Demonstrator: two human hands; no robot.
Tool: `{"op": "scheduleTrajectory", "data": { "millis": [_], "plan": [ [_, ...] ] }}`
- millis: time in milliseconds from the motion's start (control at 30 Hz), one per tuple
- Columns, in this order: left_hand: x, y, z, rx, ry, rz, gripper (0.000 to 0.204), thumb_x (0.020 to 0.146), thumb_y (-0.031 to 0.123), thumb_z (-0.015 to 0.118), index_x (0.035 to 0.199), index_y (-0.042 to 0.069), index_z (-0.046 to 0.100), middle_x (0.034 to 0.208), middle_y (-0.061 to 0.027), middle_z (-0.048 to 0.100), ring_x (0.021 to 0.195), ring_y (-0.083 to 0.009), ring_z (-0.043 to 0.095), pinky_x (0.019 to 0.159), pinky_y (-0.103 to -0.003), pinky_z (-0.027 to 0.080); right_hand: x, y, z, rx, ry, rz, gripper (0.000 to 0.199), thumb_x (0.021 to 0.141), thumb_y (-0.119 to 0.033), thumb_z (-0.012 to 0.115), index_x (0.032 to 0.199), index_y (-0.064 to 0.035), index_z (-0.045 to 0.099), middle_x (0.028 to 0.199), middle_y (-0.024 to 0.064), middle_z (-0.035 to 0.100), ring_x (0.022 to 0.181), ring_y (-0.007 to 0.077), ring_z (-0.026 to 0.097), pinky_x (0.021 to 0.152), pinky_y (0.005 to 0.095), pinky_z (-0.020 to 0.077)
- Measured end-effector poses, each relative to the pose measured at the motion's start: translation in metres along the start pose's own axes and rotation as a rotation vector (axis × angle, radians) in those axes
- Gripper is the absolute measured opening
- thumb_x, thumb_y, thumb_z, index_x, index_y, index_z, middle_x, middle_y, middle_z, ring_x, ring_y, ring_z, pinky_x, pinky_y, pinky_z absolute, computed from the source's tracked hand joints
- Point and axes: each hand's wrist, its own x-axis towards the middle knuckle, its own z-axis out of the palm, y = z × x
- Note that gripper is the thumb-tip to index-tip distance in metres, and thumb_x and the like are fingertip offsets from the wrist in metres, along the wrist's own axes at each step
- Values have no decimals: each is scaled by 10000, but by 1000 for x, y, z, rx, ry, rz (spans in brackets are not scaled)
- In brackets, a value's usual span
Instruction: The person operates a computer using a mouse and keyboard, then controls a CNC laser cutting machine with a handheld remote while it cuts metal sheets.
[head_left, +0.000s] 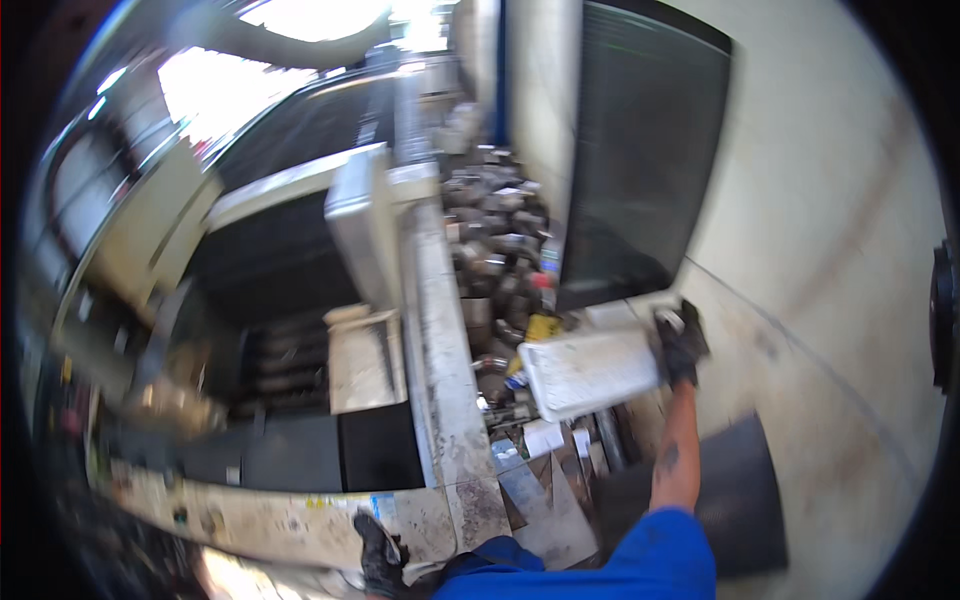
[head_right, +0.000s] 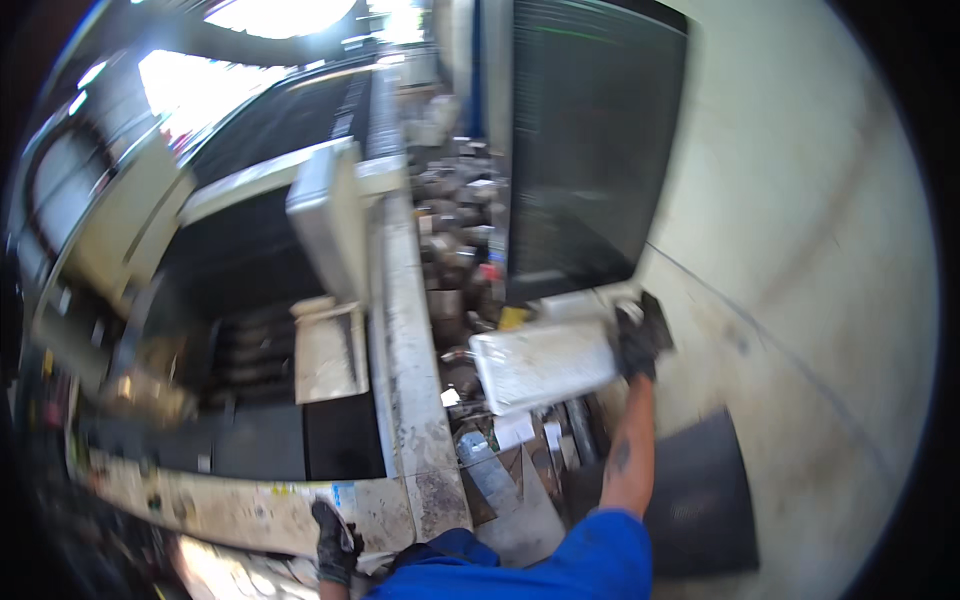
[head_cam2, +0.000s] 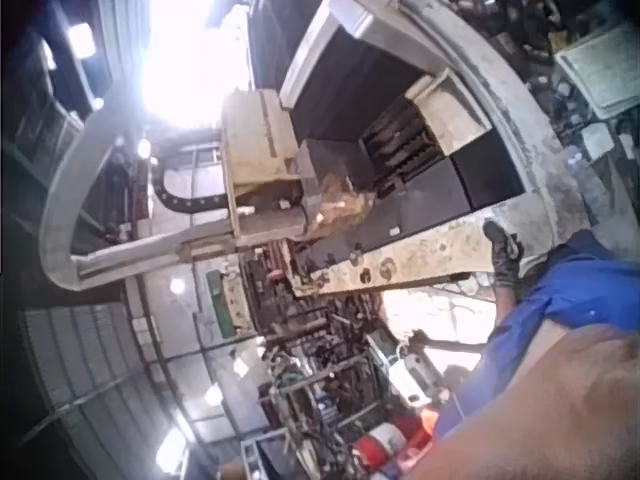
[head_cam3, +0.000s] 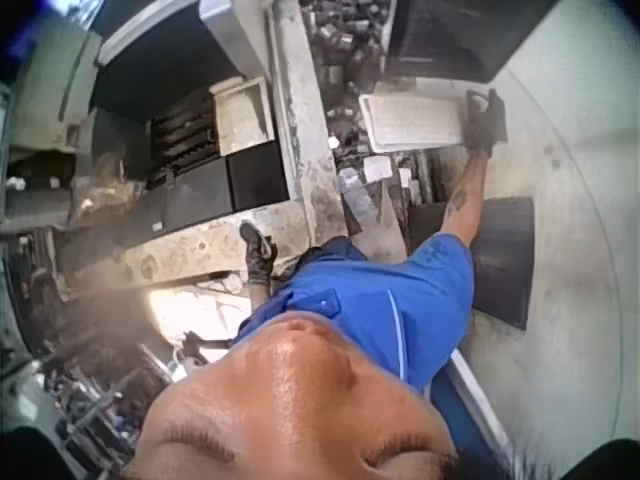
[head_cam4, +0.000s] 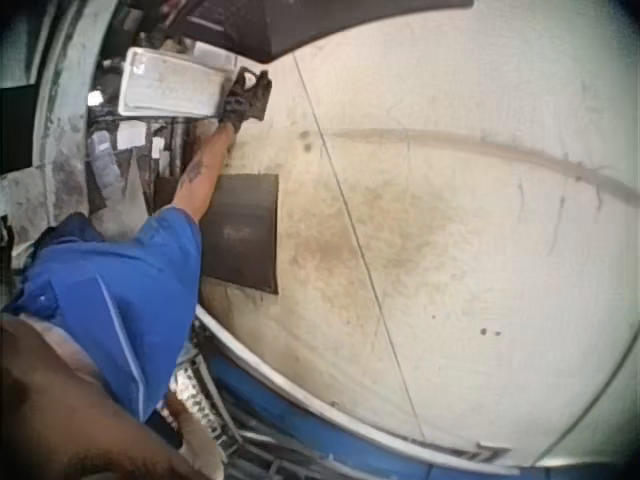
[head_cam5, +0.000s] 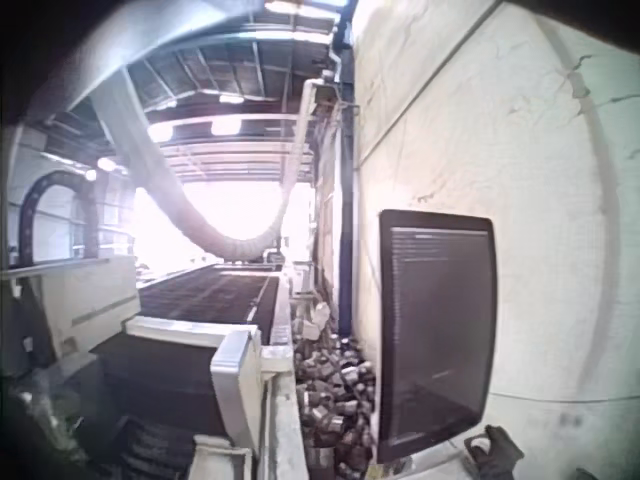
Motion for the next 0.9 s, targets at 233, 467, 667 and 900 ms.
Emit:
{"op": "scheduleTrajectory", "data": {
  "millis": [233,467,667,900],
  "plan": [
    [21,16,8,-1166,-494,-55,381,1020,255,517,1311,11,545,1257,-137,613,1176,-237,591,1024,-298,483,-127,-144,60,638,-452,-65,406,941,-148,647,1299,20,556,1212,109,639,1088,210,604,985,327,467],
    [12,35,-34,-317,-75,324,360,1033,360,492,1214,70,607,1035,-63,682,878,-141,655,788,-283,571,-404,-352,102,949,-1876,292,638,940,-74,579,1520,-179,336,1105,95,631,822,115,588,750,283,524],
    [36,75,-147,-52,1,355,393,1046,237,429,1375,36,508,1270,-136,581,1175,-182,545,1021,-293,440,-558,-428,140,981,-1980,539,595,938,-149,627,1472,-144,364,1206,55,569,935,150,609,713,295,550],
    [166,164,-440,10,799,544,402,905,158,645,1259,-13,562,1127,-120,679,1016,-254,657,917,-330,498,-673,-531,231,627,-1859,990,682,862,-396,738,1420,-199,400,1125,118,638,868,253,684,686,389,585]
  ]
}}
